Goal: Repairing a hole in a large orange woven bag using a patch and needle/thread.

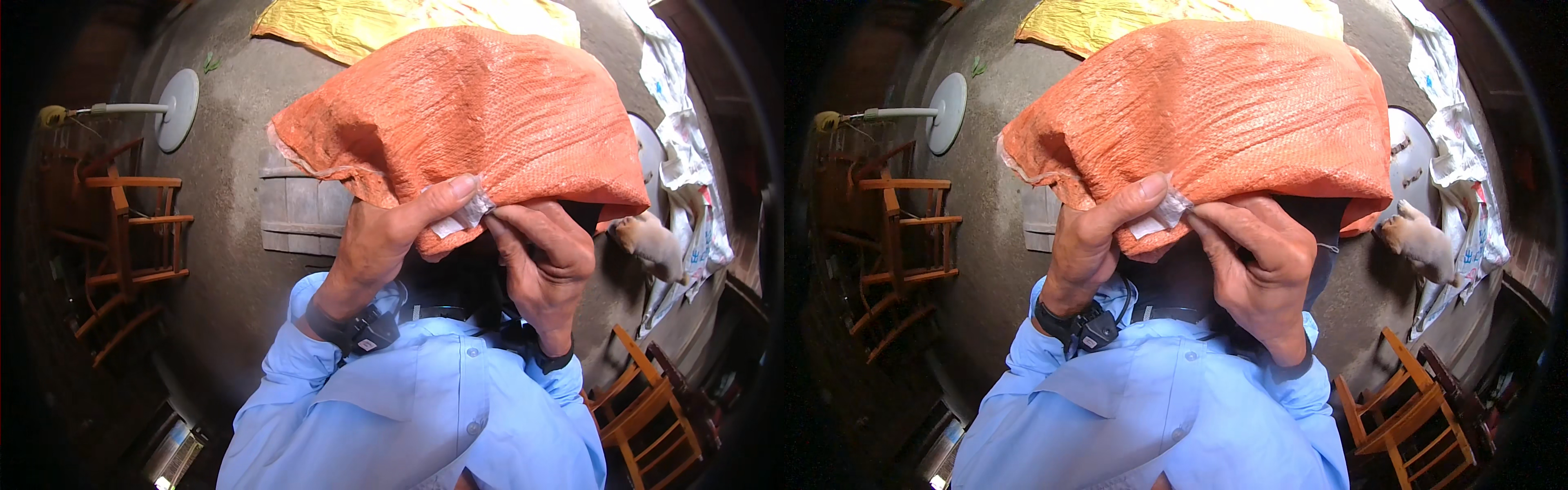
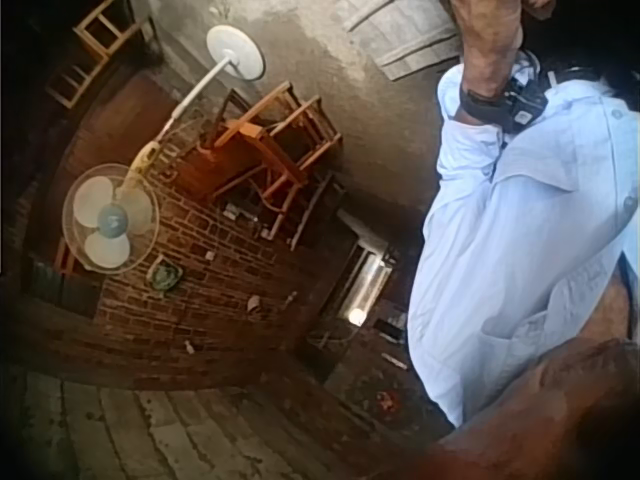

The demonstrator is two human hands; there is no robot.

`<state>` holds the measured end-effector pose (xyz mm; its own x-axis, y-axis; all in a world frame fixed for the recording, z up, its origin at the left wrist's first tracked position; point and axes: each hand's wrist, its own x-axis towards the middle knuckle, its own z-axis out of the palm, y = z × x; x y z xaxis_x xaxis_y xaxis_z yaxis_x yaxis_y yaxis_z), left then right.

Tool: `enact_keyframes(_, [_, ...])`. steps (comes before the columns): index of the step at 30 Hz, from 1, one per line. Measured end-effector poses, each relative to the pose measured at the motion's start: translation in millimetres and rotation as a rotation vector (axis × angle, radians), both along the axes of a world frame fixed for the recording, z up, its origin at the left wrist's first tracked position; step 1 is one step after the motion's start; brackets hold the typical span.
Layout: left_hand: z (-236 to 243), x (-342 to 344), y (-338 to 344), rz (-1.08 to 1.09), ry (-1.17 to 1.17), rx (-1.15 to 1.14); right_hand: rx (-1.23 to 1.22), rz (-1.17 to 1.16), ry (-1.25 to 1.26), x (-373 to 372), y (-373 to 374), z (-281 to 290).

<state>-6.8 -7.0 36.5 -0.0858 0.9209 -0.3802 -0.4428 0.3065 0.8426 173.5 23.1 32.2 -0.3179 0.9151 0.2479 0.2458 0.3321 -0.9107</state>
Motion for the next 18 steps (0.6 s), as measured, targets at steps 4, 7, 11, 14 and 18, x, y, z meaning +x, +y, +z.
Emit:
enact_keyframes(4, [1.2, -1.8, -0.4, -0.014, -0.008, -0.017, 0.0, 0.003, 0.002, -2.0, -0.1, 2.3])
enact_keyframes(7, [2.8, -1.8, -1.3, -0.029, -0.029, -0.042, -0.013, -0.007, 0.008, -3.3, -0.8, 2.0])
enact_keyframes(11, [1.3, -1.0, -2.4, -0.011, -0.015, -0.008, 0.012, -0.003, -0.012, -2.7, -1.4, 2.3])
enact_keyframes(14, [1.4, -0.7, -2.6, 0.006, 0.003, 0.008, 0.002, -0.007, -0.014, -1.2, -2.6, 2.0])
enact_keyframes(18, [-0.7, 3.0, -2.7, 0.037, 0.008, 0.019, -0.017, -0.014, 0.002, -0.4, -3.6, 4.2])
